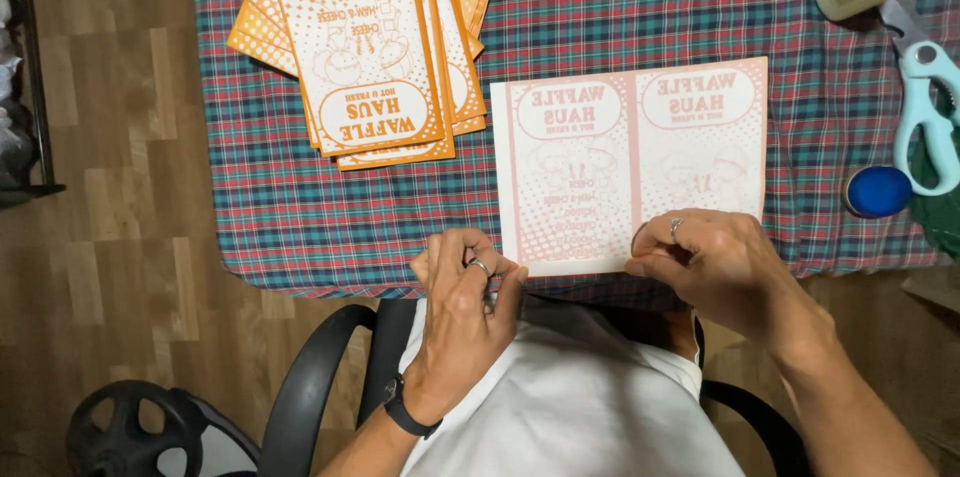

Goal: Folding the bottom of printed paper bags and stacking them on a table

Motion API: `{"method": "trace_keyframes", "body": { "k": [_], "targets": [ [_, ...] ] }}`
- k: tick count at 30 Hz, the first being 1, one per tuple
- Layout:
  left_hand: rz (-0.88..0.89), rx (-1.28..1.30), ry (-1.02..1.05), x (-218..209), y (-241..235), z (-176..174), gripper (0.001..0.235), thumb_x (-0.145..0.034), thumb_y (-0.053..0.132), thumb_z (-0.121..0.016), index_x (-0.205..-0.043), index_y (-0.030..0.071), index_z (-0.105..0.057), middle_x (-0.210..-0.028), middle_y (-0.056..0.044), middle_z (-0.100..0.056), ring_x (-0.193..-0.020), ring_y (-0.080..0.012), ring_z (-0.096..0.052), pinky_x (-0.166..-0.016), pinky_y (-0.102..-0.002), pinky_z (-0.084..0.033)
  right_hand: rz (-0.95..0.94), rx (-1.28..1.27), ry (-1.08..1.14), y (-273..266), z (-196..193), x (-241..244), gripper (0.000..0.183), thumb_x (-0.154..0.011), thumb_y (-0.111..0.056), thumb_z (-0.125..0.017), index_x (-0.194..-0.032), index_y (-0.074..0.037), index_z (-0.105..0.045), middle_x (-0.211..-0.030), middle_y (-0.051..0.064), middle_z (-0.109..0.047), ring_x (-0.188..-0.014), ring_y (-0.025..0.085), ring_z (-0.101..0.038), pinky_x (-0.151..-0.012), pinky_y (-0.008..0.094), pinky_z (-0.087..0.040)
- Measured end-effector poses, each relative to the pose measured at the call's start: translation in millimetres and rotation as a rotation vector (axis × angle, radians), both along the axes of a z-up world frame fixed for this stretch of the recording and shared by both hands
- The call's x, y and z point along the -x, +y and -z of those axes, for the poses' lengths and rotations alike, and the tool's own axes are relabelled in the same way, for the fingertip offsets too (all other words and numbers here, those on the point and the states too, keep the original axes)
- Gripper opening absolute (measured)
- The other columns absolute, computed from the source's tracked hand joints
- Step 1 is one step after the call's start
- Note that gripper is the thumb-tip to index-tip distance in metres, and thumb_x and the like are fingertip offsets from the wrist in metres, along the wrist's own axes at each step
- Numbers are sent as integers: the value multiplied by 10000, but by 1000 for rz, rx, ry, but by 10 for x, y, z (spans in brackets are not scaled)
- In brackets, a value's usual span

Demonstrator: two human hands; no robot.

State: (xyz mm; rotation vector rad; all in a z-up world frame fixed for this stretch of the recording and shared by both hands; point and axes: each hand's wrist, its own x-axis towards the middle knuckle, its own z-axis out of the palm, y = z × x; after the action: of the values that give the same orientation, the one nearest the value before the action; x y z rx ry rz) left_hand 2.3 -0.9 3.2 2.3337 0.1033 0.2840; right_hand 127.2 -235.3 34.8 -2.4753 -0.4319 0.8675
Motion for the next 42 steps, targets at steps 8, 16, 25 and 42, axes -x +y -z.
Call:
{"method": "trace_keyframes", "body": {
  "k": [8,16,25,42],
  "targets": [
    [-31,33,-31,0,-2,14,143,-999,209,-626,-896,111,-636,-982,-56,-522,-925,-241,-515,-811,-411,-290,-23,-16,-38,-32,59,6,158,-834,-254,-803,-708,-176,-748,-701,-108,-749,-625,99,-614,-656,280,-463],
    [57,-24,-76,39,-50,75,123,-1033,91,-560,-1018,100,-682,-1095,-57,-590,-960,-288,-453,-778,-446,-244,-73,-93,-99,-47,86,-3,191,-814,-235,-820,-679,-173,-701,-650,-104,-723,-592,100,-614,-626,291,-464],
    [403,25,-162,87,-144,147,257,-1005,-121,-399,-1188,-88,-578,-1004,-113,-583,-822,-266,-517,-788,-389,-414,-165,-189,-242,-45,96,30,185,-809,-164,-833,-693,-172,-689,-577,-80,-631,-513,104,-541,-510,292,-439],
    [473,-626,-117,60,-331,-21,529,-929,-49,-487,-1441,76,-519,-944,-64,-451,-834,-234,-459,-835,-397,-430,-237,-147,-538,-120,180,112,191,-813,-204,-832,-763,-207,-648,-681,-83,-663,-648,143,-641,-519,343,-465]
  ]
}}
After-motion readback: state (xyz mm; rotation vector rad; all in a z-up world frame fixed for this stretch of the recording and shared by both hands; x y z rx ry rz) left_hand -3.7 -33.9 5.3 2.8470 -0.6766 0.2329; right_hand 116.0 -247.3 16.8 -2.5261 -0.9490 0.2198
